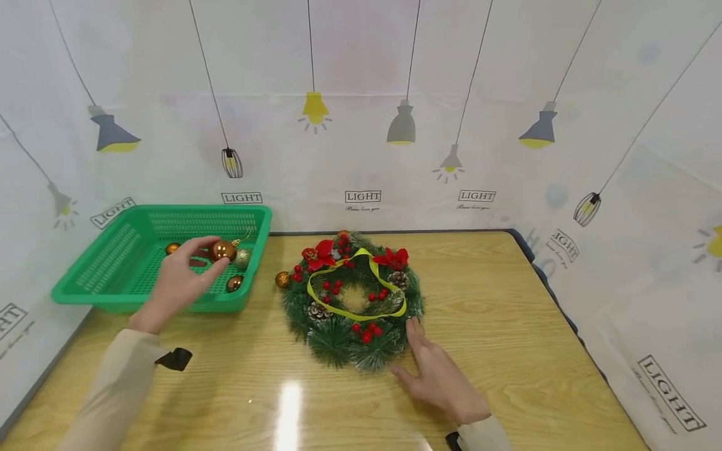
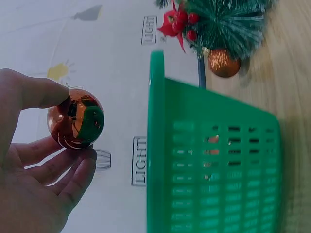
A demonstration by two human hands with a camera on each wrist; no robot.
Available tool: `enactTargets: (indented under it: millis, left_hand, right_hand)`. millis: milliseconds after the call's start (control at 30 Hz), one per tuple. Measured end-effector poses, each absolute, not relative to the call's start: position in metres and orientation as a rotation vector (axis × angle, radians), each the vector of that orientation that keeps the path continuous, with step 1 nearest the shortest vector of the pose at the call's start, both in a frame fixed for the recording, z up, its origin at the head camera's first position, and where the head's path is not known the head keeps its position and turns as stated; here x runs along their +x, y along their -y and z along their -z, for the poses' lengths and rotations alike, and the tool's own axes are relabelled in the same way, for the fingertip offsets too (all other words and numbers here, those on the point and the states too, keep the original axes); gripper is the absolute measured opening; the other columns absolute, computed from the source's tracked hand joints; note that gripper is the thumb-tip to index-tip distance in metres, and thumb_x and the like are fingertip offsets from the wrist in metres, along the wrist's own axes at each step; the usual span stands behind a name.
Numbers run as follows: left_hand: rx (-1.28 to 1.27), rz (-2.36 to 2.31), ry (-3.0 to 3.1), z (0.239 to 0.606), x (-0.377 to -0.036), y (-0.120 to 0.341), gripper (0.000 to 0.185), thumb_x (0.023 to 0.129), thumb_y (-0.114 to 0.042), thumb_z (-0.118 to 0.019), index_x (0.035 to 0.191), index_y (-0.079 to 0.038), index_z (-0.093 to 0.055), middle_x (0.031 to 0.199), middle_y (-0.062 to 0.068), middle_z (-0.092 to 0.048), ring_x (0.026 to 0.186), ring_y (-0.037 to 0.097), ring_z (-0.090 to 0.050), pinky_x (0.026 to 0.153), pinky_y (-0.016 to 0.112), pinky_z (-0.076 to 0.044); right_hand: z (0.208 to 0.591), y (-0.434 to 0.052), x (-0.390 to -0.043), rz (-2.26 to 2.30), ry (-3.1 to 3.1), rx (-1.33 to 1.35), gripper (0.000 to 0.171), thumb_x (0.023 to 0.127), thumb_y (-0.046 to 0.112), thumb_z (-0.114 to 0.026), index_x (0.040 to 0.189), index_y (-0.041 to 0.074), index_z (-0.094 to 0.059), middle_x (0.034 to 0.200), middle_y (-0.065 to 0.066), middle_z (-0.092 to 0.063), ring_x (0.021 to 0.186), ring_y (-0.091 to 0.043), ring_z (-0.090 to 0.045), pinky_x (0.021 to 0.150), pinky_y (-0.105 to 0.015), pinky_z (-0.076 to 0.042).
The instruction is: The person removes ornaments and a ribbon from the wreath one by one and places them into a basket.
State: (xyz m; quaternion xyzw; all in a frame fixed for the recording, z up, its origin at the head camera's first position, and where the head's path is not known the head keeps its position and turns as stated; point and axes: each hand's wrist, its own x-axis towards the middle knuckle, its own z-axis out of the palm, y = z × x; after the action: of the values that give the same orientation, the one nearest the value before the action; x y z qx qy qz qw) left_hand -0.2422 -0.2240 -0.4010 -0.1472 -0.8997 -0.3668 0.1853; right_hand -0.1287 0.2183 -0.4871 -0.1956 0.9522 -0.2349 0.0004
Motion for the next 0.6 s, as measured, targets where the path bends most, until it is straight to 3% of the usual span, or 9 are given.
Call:
enactTargets:
  millis: [67, 233, 333, 367, 433, 467, 533, 567, 600]
  left_hand:
    - [-0.39, 1.017, 2.552, 0.399, -0.244, 0.232, 0.045, 0.097, -0.018, -0.068, 0.136, 0.001, -0.058, 0.121, 0.02, -0.064, 0.103, 0.033, -0.064, 0.081, 0.037, -0.056]
    - [-0.322, 1.013, 2.6, 0.396, -0.244, 0.249, 0.047, 0.1, -0.023, -0.065, 0.139, 0.001, -0.055, 0.123, 0.022, -0.063, 0.105, 0.036, -0.062, 0.085, 0.044, -0.056]
    - [-0.295, 1.024, 2.634, 0.395, -0.243, 0.255, 0.049, 0.1, -0.025, -0.064, 0.14, 0.002, -0.054, 0.124, 0.023, -0.062, 0.106, 0.038, -0.062, 0.087, 0.051, -0.056]
    - [-0.29, 1.031, 2.646, 0.395, -0.243, 0.257, 0.05, 0.101, -0.026, -0.063, 0.14, 0.002, -0.054, 0.124, 0.024, -0.062, 0.107, 0.038, -0.061, 0.087, 0.052, -0.056]
    - [-0.278, 1.032, 2.663, 0.395, -0.244, 0.259, 0.051, 0.101, -0.028, -0.062, 0.141, 0.002, -0.053, 0.124, 0.024, -0.062, 0.106, 0.039, -0.061, 0.087, 0.052, -0.056]
    - [-0.274, 1.033, 2.667, 0.395, -0.245, 0.26, 0.052, 0.101, -0.029, -0.062, 0.141, 0.003, -0.053, 0.124, 0.025, -0.062, 0.106, 0.039, -0.061, 0.086, 0.051, -0.056]
    - [-0.263, 1.031, 2.675, 0.395, -0.247, 0.263, 0.053, 0.102, -0.03, -0.061, 0.142, 0.003, -0.052, 0.124, 0.025, -0.061, 0.105, 0.038, -0.061, 0.084, 0.047, -0.055]
    - [-0.257, 1.028, 2.673, 0.395, -0.249, 0.265, 0.053, 0.102, -0.03, -0.061, 0.142, 0.003, -0.052, 0.124, 0.025, -0.061, 0.105, 0.037, -0.061, 0.084, 0.046, -0.054]
    - [-0.25, 1.025, 2.671, 0.395, -0.25, 0.266, 0.053, 0.102, -0.03, -0.061, 0.142, 0.003, -0.052, 0.123, 0.025, -0.061, 0.104, 0.037, -0.061, 0.084, 0.045, -0.054]
  right_hand:
    - [0.486, -0.218, -0.129, 0.74, -2.991, -0.616, 0.088, 0.093, 0.029, -0.073, 0.151, -0.018, -0.025, 0.155, -0.038, -0.026, 0.08, -0.029, -0.075, 0.11, -0.05, -0.042]
    - [0.487, -0.216, -0.129, 0.751, -2.996, -0.631, 0.088, 0.093, 0.029, -0.073, 0.151, -0.017, -0.025, 0.155, -0.038, -0.026, 0.115, -0.045, -0.065, 0.11, -0.05, -0.042]
    - [0.488, -0.217, -0.128, 0.762, -2.98, -0.621, 0.088, 0.094, 0.029, -0.072, 0.152, -0.017, -0.024, 0.156, -0.037, -0.025, 0.097, -0.037, -0.073, 0.11, -0.051, -0.043]
    - [0.489, -0.217, -0.127, 0.762, -2.974, -0.618, 0.089, 0.094, 0.03, -0.072, 0.152, -0.017, -0.023, 0.156, -0.037, -0.024, 0.081, -0.031, -0.075, 0.11, -0.05, -0.043]
    - [0.49, -0.218, -0.127, 0.764, -2.975, -0.622, 0.089, 0.094, 0.029, -0.072, 0.152, -0.017, -0.023, 0.156, -0.038, -0.024, 0.071, -0.025, -0.074, 0.11, -0.05, -0.044]
    - [0.49, -0.218, -0.127, 0.768, -2.972, -0.622, 0.089, 0.094, 0.029, -0.072, 0.152, -0.017, -0.023, 0.156, -0.038, -0.024, 0.058, -0.018, -0.069, 0.109, -0.05, -0.044]
    - [0.49, -0.219, -0.127, 0.761, -2.992, -0.637, 0.089, 0.093, 0.028, -0.074, 0.151, -0.018, -0.024, 0.155, -0.039, -0.025, 0.061, -0.021, -0.07, 0.109, -0.05, -0.045]
    - [0.49, -0.219, -0.128, 0.763, -2.991, -0.637, 0.089, 0.093, 0.028, -0.074, 0.151, -0.018, -0.024, 0.155, -0.039, -0.025, 0.054, -0.018, -0.067, 0.109, -0.05, -0.044]
    - [0.49, -0.219, -0.128, 0.762, -3.004, -0.645, 0.089, 0.092, 0.027, -0.074, 0.151, -0.018, -0.025, 0.154, -0.039, -0.026, 0.063, -0.022, -0.071, 0.108, -0.05, -0.045]
